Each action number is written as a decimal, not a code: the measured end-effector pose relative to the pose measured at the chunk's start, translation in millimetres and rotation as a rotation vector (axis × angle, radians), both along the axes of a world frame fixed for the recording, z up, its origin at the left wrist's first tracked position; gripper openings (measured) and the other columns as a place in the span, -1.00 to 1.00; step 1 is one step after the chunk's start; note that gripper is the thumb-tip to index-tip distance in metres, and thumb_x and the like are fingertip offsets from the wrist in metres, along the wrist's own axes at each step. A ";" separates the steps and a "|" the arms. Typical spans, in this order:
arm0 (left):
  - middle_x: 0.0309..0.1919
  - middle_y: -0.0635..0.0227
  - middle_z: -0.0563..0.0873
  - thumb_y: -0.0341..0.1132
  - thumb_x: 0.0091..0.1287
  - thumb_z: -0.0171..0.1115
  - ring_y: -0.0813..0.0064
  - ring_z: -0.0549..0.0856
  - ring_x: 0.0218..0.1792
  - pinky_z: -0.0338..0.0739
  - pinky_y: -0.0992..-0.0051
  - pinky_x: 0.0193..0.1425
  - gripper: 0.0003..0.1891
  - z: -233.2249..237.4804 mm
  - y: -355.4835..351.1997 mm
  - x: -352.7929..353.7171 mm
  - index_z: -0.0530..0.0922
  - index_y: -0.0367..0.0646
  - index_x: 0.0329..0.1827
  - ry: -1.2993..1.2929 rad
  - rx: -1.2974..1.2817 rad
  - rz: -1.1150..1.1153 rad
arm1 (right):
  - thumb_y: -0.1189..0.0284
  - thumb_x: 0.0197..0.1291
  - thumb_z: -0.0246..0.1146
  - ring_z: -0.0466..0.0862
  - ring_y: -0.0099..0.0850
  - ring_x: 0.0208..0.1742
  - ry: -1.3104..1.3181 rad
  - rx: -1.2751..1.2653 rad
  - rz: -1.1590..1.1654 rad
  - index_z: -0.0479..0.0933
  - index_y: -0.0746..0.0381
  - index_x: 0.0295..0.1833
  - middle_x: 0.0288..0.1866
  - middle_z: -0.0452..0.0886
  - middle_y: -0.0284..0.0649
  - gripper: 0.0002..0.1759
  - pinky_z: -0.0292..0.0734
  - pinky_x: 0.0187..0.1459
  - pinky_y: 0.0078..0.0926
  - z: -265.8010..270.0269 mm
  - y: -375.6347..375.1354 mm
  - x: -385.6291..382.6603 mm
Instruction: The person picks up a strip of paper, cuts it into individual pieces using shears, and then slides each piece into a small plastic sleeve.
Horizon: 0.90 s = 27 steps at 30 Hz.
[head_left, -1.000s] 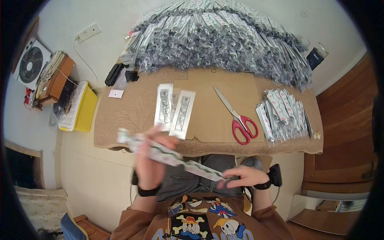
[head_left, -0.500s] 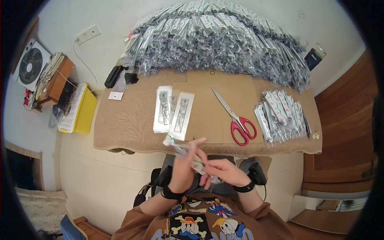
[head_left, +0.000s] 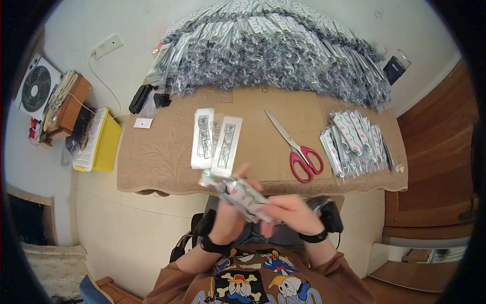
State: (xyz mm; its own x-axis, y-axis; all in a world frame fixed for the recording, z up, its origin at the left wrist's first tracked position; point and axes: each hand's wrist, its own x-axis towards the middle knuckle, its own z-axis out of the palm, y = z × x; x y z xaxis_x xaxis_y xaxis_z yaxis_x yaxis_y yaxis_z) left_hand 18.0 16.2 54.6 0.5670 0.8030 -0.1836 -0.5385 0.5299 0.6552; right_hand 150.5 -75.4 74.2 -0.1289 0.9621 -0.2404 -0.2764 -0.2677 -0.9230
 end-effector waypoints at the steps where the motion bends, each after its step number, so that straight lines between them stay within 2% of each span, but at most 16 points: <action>1: -0.38 0.39 0.60 0.19 0.27 -0.09 0.54 0.56 -0.39 0.42 0.59 -0.32 -0.34 -1.1 -5.4 1.4 0.25 -0.20 0.21 0.165 0.268 -0.134 | 0.35 0.28 0.02 0.63 -0.49 -0.37 0.062 0.023 -0.013 0.47 0.36 -0.10 -0.34 0.63 -0.14 -0.72 0.52 -0.38 -0.55 -19.3 5.7 -10.5; 2: -0.32 0.35 0.61 0.24 0.23 -0.09 0.54 0.57 -0.35 0.41 0.60 -0.25 -0.29 -2.1 -7.9 1.5 0.30 -0.22 0.19 0.331 0.533 -0.267 | 0.34 0.28 0.03 0.63 -0.49 -0.32 0.125 0.043 -0.024 0.43 0.35 0.01 -0.25 0.62 -0.12 -0.68 0.52 -0.35 -0.55 -29.9 7.7 -15.2; 5: -0.40 0.31 0.65 0.14 0.29 -0.08 0.55 0.58 -0.39 0.43 0.58 -0.25 -0.44 -4.4 35.1 -27.2 0.45 -0.21 0.02 0.622 0.569 -0.278 | 0.40 0.24 0.07 0.61 -0.41 -0.21 0.039 0.070 0.245 0.30 0.38 0.15 -0.14 0.58 -0.05 -0.59 0.50 -0.18 -0.53 -18.4 2.6 3.3; 7: -0.53 0.30 0.64 0.04 0.35 -0.10 0.54 0.60 -0.46 0.43 0.60 -0.36 -0.57 0.9 85.1 -66.0 0.53 -0.16 -0.20 0.733 0.958 0.144 | 0.43 0.22 0.10 0.61 -0.38 -0.15 0.001 0.079 0.369 0.23 0.40 0.22 -0.08 0.56 -0.01 -0.51 0.48 -0.10 -0.53 -17.0 -8.7 24.1; 8: -0.48 0.29 0.63 0.01 0.36 -0.11 0.55 0.61 -0.41 0.45 0.60 -0.34 -0.58 12.7 114.3 -106.0 0.53 -0.18 -0.20 1.114 0.780 0.207 | 0.42 0.21 0.11 0.60 -0.37 -0.13 0.057 0.087 0.409 0.15 0.39 0.26 -0.08 0.56 -0.01 -0.45 0.47 -0.08 -0.51 -18.4 -16.7 38.7; 9: -0.34 0.32 0.64 -0.35 0.34 -0.09 0.57 0.57 -0.35 0.45 0.53 -0.29 -0.80 -36.9 190.5 -179.5 0.51 -0.17 -0.13 1.082 1.077 0.610 | 0.41 0.20 0.12 0.59 -0.36 -0.11 0.111 0.096 0.449 0.06 0.38 0.31 -0.08 0.56 0.00 -0.38 0.45 -0.06 -0.50 -19.6 -25.1 54.4; 10: -0.30 0.33 0.63 -0.40 0.32 -0.08 0.56 0.56 -0.28 0.45 0.52 -0.26 -0.80 32.5 188.8 -187.9 0.51 -0.18 -0.11 1.398 0.950 0.634 | 0.39 0.20 0.13 0.58 -0.36 -0.09 0.166 0.104 0.488 -0.02 0.37 0.35 -0.08 0.55 0.00 -0.30 0.43 -0.03 -0.49 -20.5 -32.6 68.6; 12: -0.32 0.23 0.62 -0.33 0.30 0.00 0.40 0.57 -0.47 0.46 0.47 -0.39 -0.80 33.8 315.4 -365.3 0.51 -0.11 -0.08 2.000 1.427 0.840 | 0.39 0.18 0.16 0.58 -0.37 -0.08 0.174 0.133 0.410 -0.04 0.37 0.36 -0.08 0.56 0.00 -0.27 0.42 -0.03 -0.50 -22.8 -49.9 92.5; 13: -0.31 0.15 0.63 -0.24 0.29 0.04 0.27 0.60 -0.52 0.47 0.41 -0.44 -0.79 30.1 406.4 -499.5 0.52 -0.08 -0.09 2.135 0.735 0.887 | 0.38 0.15 0.19 0.58 -0.37 -0.08 0.181 0.161 0.340 -0.06 0.37 0.36 -0.08 0.56 0.00 -0.23 0.41 -0.02 -0.51 -23.3 -54.0 98.7; 14: -0.07 0.29 0.57 -0.24 0.29 -0.05 0.43 0.56 -0.12 0.46 0.38 -0.08 -0.68 47.9 433.6 -587.3 0.43 -0.22 0.03 2.259 1.222 0.664 | 0.38 0.15 0.19 0.58 -0.37 -0.08 0.184 0.160 0.335 -0.06 0.37 0.36 -0.08 0.56 0.00 -0.23 0.41 -0.02 -0.51 -19.5 -52.6 97.9; 15: -0.07 0.29 0.57 -0.24 0.29 -0.05 0.43 0.56 -0.12 0.46 0.38 -0.08 -0.68 61.0 414.5 -601.0 0.43 -0.22 0.03 2.260 1.229 0.658 | 0.37 0.13 0.21 0.58 -0.38 -0.08 0.126 0.207 0.155 0.01 0.37 0.34 -0.08 0.56 -0.01 -0.25 0.40 -0.03 -0.51 -11.3 -48.6 93.6; 18: -0.02 0.42 0.54 -0.14 0.27 -0.04 0.46 0.55 -0.15 0.49 0.45 -0.16 -0.56 88.0 369.1 -616.1 0.33 -0.02 0.21 2.090 0.406 1.133 | 0.38 0.11 0.22 0.58 -0.37 -0.10 -0.186 0.232 -0.221 0.12 0.36 0.29 -0.11 0.57 -0.05 -0.32 0.42 -0.05 -0.48 0.6 -26.6 81.9; 20: -0.15 0.42 0.56 -0.10 0.30 -0.10 0.57 0.52 -0.24 0.48 0.53 -0.31 -0.56 61.5 346.8 -585.6 0.32 0.07 0.24 1.176 0.473 1.074 | 0.41 0.10 0.21 0.60 -0.34 -0.15 -0.703 0.158 -0.606 0.23 0.34 0.24 -0.17 0.59 -0.10 -0.41 0.44 -0.10 -0.42 4.1 -13.9 75.2; 21: -0.22 0.44 0.55 -0.08 0.31 -0.09 0.63 0.49 -0.30 0.44 0.57 -0.39 -0.56 48.2 330.0 -556.1 0.32 0.05 0.24 1.152 0.482 0.924 | 0.41 0.10 0.21 0.60 -0.34 -0.15 -0.703 0.151 -0.618 0.23 0.34 0.24 -0.17 0.59 -0.10 -0.41 0.44 -0.10 -0.42 1.2 -8.9 72.7; 24: -0.43 0.53 0.44 -0.04 0.31 -0.04 0.73 0.39 -0.47 0.35 0.66 -0.51 -0.52 -13.3 247.2 -404.2 0.31 -0.04 0.24 0.811 0.651 0.636 | 0.50 0.12 0.14 0.59 -0.39 -0.29 -1.738 0.337 -0.446 0.32 0.33 0.17 -0.25 0.57 -0.21 -0.54 0.47 -0.21 -0.44 -14.2 7.3 70.8; 27: -0.52 0.57 0.30 -0.10 0.34 -0.03 0.73 0.34 -0.47 0.38 0.66 -0.42 -0.57 2.5 129.0 -199.4 0.36 -0.20 0.15 0.508 0.444 0.475 | 0.56 0.11 0.13 0.56 -0.43 -0.32 -1.617 0.121 -0.361 0.34 0.33 0.14 -0.26 0.52 -0.25 -0.57 0.47 -0.26 -0.46 -9.6 15.2 72.6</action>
State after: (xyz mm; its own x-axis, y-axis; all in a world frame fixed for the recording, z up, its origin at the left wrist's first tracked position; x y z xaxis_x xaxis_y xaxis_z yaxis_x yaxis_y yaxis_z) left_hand -181.3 145.1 57.2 0.0819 0.9945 0.0645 -0.2216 -0.0449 0.9741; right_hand 223.1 -60.2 64.7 0.3821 0.9067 0.1786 0.8968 -0.3171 -0.3085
